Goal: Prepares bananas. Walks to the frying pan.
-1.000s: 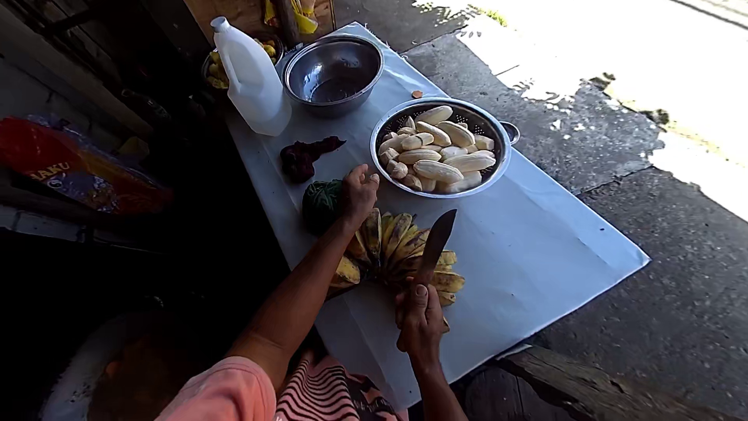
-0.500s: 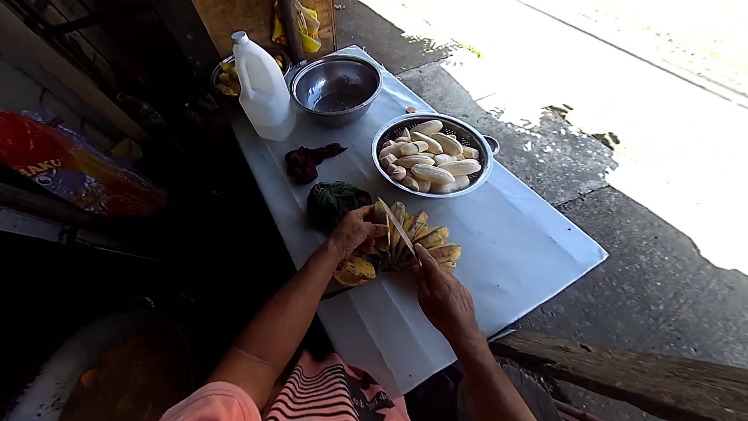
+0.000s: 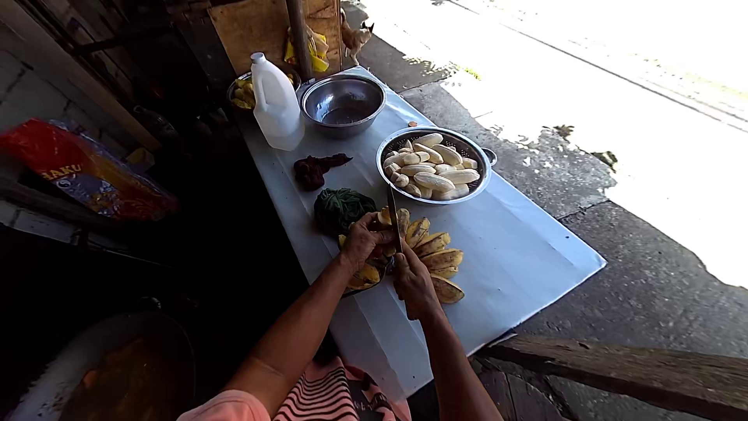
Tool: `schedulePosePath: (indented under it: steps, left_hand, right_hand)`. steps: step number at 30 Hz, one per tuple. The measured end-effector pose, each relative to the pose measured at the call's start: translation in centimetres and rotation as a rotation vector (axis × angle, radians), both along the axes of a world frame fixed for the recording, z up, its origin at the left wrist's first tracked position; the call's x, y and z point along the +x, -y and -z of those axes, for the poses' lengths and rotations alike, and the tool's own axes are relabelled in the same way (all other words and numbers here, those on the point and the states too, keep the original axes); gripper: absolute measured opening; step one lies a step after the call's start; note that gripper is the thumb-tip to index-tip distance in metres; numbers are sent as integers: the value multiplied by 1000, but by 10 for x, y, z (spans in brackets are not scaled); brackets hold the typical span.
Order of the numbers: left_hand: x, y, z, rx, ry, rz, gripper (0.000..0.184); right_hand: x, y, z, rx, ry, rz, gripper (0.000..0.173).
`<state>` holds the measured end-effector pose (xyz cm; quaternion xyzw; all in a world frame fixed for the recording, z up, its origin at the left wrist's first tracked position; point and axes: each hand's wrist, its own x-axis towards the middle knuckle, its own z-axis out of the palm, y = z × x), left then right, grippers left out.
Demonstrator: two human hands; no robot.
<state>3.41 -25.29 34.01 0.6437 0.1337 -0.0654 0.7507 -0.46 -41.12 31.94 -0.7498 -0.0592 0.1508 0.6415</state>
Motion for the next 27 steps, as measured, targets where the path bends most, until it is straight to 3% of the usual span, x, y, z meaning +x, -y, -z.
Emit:
schedulePosePath:
  steps: [6, 13, 16, 18, 21, 25, 27]
  left_hand:
    - [-4, -1, 8, 33, 77, 46, 52]
    - [-11, 8, -13, 738, 61, 132, 69]
    - [-20, 9, -22, 925, 14, 161, 58]
    - [-24, 9, -16, 874, 39, 124, 51]
    - [-24, -1, -5, 556, 32, 2, 42]
    - [-23, -11, -3, 208, 6, -31, 31]
    - [-25, -16, 1, 164, -6, 14, 30]
  right_hand:
    - [14, -13, 20, 465, -142, 144, 33]
    - [17, -11, 29, 504, -128, 171, 33]
    - [24, -9, 24, 511, -147, 225, 34]
    - [27, -9, 20, 488, -159, 264, 33]
    - [16, -14, 18, 402, -46, 301, 26]
    - [1, -24, 26, 9, 204, 280, 94]
    - [3, -26, 28, -155, 292, 274, 102]
